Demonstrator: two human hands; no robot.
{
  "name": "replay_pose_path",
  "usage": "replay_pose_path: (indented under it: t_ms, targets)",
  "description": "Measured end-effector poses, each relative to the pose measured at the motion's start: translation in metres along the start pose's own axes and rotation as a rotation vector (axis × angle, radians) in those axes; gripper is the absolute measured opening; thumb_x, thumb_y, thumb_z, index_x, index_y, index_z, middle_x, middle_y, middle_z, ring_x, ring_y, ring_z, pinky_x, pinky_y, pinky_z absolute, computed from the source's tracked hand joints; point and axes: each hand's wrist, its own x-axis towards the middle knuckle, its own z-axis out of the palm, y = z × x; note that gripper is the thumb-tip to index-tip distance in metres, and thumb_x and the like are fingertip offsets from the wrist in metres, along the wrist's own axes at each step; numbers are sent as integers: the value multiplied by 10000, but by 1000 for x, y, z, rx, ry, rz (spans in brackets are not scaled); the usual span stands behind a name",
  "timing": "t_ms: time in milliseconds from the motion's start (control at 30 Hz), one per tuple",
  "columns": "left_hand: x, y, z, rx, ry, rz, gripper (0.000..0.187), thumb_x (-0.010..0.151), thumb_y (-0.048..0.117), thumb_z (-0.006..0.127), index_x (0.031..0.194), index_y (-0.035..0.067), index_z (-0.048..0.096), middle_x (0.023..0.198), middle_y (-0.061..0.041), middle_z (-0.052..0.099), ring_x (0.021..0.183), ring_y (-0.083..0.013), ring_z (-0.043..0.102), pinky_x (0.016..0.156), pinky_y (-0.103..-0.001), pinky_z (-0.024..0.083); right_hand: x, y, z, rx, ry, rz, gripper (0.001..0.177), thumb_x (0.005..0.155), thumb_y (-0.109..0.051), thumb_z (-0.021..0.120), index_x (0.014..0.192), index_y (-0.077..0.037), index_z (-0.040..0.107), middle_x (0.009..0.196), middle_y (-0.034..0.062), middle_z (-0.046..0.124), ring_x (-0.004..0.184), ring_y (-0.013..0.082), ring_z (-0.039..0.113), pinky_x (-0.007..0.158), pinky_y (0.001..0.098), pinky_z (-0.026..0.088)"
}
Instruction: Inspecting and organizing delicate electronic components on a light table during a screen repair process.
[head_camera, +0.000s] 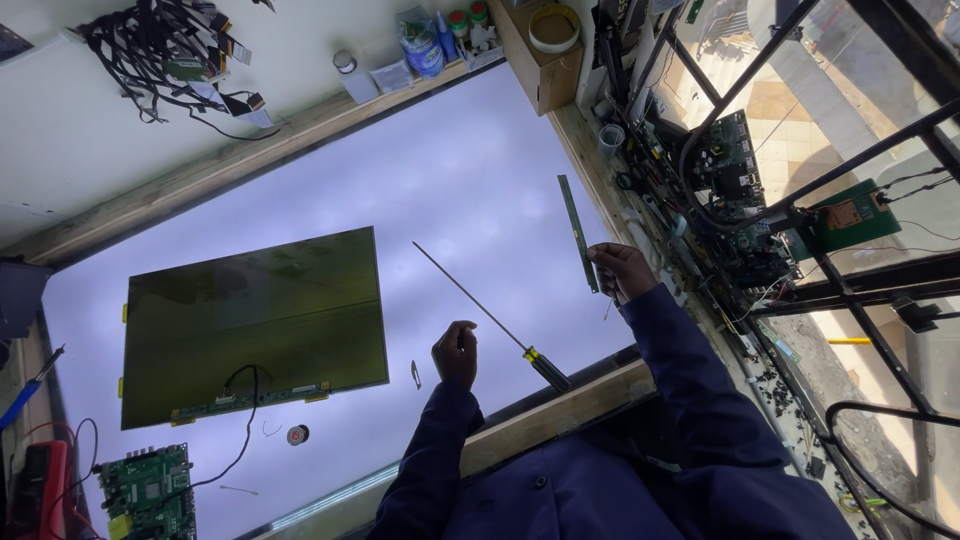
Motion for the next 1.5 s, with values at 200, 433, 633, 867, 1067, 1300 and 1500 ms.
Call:
replay_pose_path:
  t_ms: [200, 433, 633, 867, 1067, 1300, 1500]
  targets:
    - [1, 23, -8, -280, 141, -63, 171, 852, 81, 557, 802, 118, 715, 498, -48, 602, 392, -116, 503, 430, -241, 440, -75, -9, 40, 25, -179, -117, 109, 868, -49, 666, 820, 48, 670, 420, 6, 368, 336, 58, 378, 306, 177, 364]
    - [8, 183, -31, -840, -232, -112, 326, 969, 232, 519, 1127, -29, 634, 836, -170, 680, 607, -118, 620, 417, -166, 439, -129, -18, 74, -75, -313, -242, 95, 835, 13, 672, 812, 101, 698, 392, 84, 477, 322, 61, 387, 308, 190, 328]
    - [1, 204, -46, -718, -326, -32, 197, 952, 94, 609, 1052, -58, 687, 729, -191, 694, 601, -156, 664, 440, -226, 546, -151, 1, 88, -259, -234, -317, 122, 860, -77, 702, 812, 31, 735, 450, 88, 538, 415, 98, 476, 395, 230, 391]
    - [-16, 166, -32, -786, -163, -277, 244, 937, 151, 619, 1022, -73, 665, 703, -207, 688, 530, -180, 663, 430, -267, 579, -177, 27, 78, -293, -375, -170, 266, 931, -180, 627, 791, 23, 724, 668, 165, 673, 524, 201, 661, 430, 300, 520]
    - [-15, 173, -33, -863, -14, -374, 276, 924, 200, 644, 1043, -48, 663, 727, -201, 689, 557, -178, 677, 458, -275, 591, -190, 32, 70, 116, -364, -126, 216, 925, -21, 524, 957, 123, 683, 707, 219, 712, 544, 213, 695, 425, 293, 568]
    - [-13, 177, -36, -841, 37, -329, 255, 920, 162, 646, 1050, -56, 671, 712, -224, 688, 535, -209, 688, 442, -293, 597, -189, 38, 69, 79, -341, -180, 216, 910, 22, 533, 1016, 140, 680, 700, 234, 703, 563, 201, 682, 443, 281, 558]
    - [-15, 170, -33, -794, 14, -318, 253, 921, 147, 645, 1062, -63, 666, 719, -215, 696, 554, -207, 698, 461, -298, 607, -179, 44, 70, 3, -307, -179, 241, 956, -41, 537, 850, 100, 702, 576, 188, 655, 473, 163, 624, 402, 277, 524]
